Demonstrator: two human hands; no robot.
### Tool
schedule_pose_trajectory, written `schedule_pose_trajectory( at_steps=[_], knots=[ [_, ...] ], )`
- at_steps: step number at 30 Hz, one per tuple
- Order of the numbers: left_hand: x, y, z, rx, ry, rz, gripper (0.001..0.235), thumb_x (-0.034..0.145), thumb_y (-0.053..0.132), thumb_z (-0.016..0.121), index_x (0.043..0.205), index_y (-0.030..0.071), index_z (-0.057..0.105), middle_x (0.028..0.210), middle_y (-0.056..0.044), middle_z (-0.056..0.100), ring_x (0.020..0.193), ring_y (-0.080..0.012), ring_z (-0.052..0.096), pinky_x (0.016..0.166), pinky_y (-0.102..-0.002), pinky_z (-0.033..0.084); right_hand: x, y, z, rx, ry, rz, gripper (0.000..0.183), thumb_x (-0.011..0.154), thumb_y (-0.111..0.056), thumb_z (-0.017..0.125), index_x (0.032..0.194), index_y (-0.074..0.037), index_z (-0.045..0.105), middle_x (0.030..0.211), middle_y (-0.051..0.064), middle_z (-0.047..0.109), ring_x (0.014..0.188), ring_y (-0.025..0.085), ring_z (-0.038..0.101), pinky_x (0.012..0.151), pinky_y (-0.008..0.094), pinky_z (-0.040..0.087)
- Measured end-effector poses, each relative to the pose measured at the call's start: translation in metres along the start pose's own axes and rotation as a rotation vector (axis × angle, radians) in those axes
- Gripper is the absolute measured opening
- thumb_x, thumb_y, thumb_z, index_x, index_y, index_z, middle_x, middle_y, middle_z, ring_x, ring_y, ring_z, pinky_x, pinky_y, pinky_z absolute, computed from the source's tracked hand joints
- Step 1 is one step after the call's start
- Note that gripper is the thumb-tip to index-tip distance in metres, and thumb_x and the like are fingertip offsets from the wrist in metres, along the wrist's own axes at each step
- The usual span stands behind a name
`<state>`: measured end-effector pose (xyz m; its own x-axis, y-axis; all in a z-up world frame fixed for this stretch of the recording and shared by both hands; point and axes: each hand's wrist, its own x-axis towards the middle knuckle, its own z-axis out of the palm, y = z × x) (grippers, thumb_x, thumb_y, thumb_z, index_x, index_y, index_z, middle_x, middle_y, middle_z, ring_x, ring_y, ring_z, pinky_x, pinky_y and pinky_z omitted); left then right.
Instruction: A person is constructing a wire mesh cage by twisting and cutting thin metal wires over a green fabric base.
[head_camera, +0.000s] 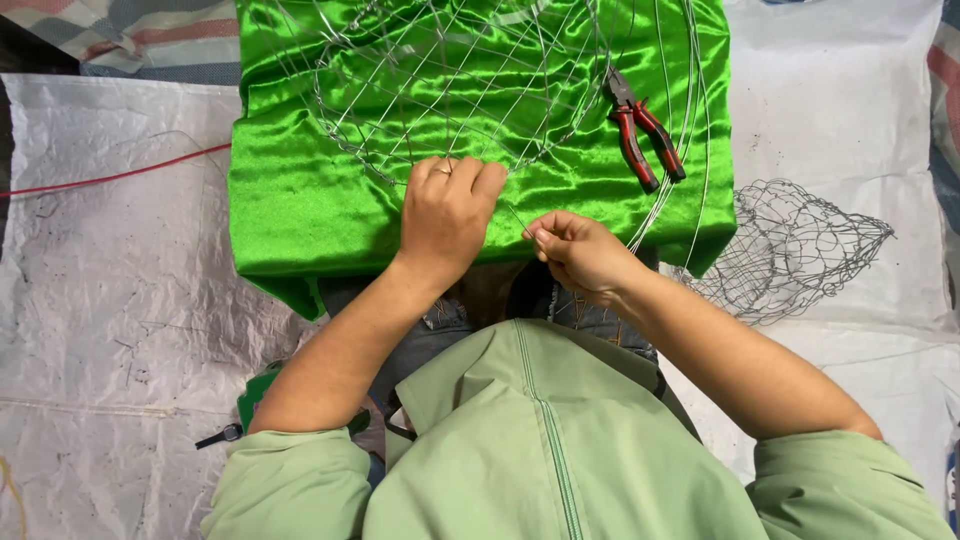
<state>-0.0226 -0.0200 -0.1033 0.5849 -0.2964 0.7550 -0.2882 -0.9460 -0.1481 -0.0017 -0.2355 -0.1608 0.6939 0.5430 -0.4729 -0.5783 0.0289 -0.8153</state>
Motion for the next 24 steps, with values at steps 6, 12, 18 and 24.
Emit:
schedule_pose_trajectory(
  at_steps=[6,12,18,24],
  knots=[
    [0.020,-0.015,-0.020,-0.363,-0.123,-0.150,0.021,0.104,0.006,0.042,0.103,0.014,0.062,0.081,-0.004,0.056,0.076,-0.0297,0.068,0.070,-0.040,0.055,0.019,-0.015,0.020,0.018,0.063,-0.100,0.013,0.104,-0.010,0.059,0.116,-0.005,0.062,0.076,0.009,0.058,0.036,0.007,0.038,0.026,0.020,0.025],
    [0.026,-0.024,-0.036,-0.618,-0.231,-0.315,0.014,0.104,0.007,0.050,0.114,0.012,0.058,0.088,-0.008,0.061,0.082,-0.0350,0.069,0.075,-0.048,0.057,0.011,-0.039,0.035,0.027,0.004,-0.129,0.018,0.100,-0.004,0.061,0.118,-0.005,0.064,0.082,0.008,0.060,0.048,0.006,0.041,0.033,0.016,0.027],
    [0.027,-0.036,-0.042,-0.764,-0.341,-0.338,0.030,0.099,0.001,0.061,0.126,0.012,0.055,0.105,-0.010,0.061,0.098,-0.0345,0.072,0.086,-0.046,0.061,0.022,-0.047,0.035,-0.066,0.024,-0.188,0.019,0.100,-0.003,0.063,0.118,-0.006,0.068,0.086,0.006,0.060,0.049,0.005,0.040,0.036,0.016,0.027],
    [0.028,-0.038,-0.045,-0.785,-0.351,-0.361,0.036,0.098,-0.002,0.061,0.131,0.010,0.052,0.112,-0.012,0.056,0.102,-0.0374,0.070,0.088,-0.049,0.062,0.038,-0.050,0.038,-0.126,0.032,-0.350,0.018,0.098,0.003,0.061,0.114,-0.001,0.068,0.086,0.007,0.062,0.049,0.001,0.039,0.037,0.014,0.028]
  ],
)
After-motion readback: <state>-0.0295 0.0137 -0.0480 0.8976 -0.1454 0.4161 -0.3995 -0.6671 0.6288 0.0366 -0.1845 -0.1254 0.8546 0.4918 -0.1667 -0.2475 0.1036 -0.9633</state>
